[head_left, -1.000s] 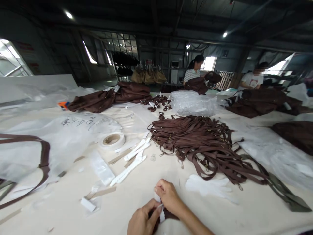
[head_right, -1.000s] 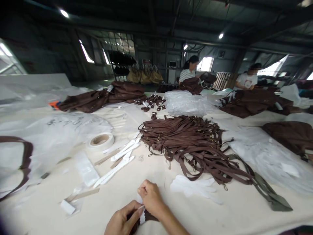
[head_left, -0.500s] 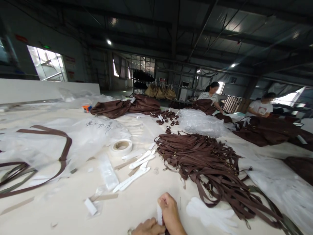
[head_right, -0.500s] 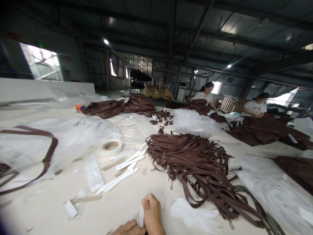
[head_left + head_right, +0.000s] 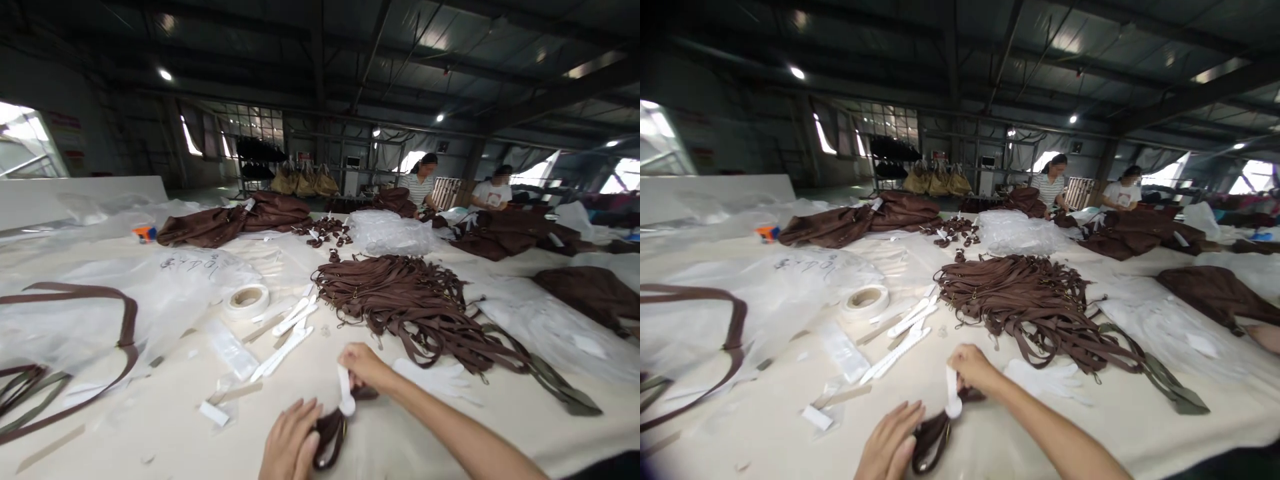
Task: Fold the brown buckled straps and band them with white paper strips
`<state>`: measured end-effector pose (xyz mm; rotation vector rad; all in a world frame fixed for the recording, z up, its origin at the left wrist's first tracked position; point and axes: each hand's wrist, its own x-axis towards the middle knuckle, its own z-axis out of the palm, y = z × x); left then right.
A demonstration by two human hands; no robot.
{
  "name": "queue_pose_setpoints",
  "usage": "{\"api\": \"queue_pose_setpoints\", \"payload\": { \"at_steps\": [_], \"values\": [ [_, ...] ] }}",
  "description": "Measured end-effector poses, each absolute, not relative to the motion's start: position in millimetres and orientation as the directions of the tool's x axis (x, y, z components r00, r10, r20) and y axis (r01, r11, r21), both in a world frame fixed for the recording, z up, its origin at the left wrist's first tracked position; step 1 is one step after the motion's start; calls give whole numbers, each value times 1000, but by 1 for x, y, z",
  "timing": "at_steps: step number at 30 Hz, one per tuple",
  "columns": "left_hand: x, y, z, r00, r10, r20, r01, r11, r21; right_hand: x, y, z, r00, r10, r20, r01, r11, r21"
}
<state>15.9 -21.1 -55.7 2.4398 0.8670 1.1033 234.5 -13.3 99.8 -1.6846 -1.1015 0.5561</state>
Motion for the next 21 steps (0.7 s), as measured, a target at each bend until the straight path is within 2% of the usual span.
{"api": "queue_pose_setpoints", "payload": {
  "at_steps": [2, 4, 8, 9, 11, 12, 14, 17, 19, 21],
  "values": [
    [2, -7, -46, 442, 733, 517, 443, -680, 585, 254, 6, 130, 515, 839, 176, 396, -51, -917],
    [-7, 6, -40, 443, 764, 469, 474, -644, 601, 282, 28, 172, 551, 803, 226, 395, -13, -918],
    [-12, 17, -48, 528, 734, 427, 522, -677, 519, 345, 52, 268, 614, 672, 414, 448, 136, -884],
    [-11, 17, -52, 551, 716, 429, 525, -697, 489, 357, 50, 285, 594, 604, 531, 495, 246, -833],
    [-9, 14, -56, 593, 674, 442, 517, -739, 432, 376, 36, 300, 518, 527, 674, 575, 370, -730],
    [-8, 13, -57, 611, 652, 449, 509, -758, 408, 383, 23, 296, 475, 524, 707, 608, 386, -694],
    [-6, 11, -57, 632, 621, 464, 498, -784, 371, 391, -9, 267, 412, 606, 680, 665, 310, -679],
    [-6, 12, -56, 649, 595, 474, 492, -804, 335, 400, -64, 191, 429, 780, 454, 742, -18, -670],
    [-6, 13, -57, 651, 584, 485, 491, -811, 317, 405, -96, 140, 513, 814, 273, 764, -288, -578],
    [-8, 14, -60, 645, 574, 504, 489, -817, 305, 410, -119, 100, 536, 820, 203, 774, -381, -506]
  ]
}}
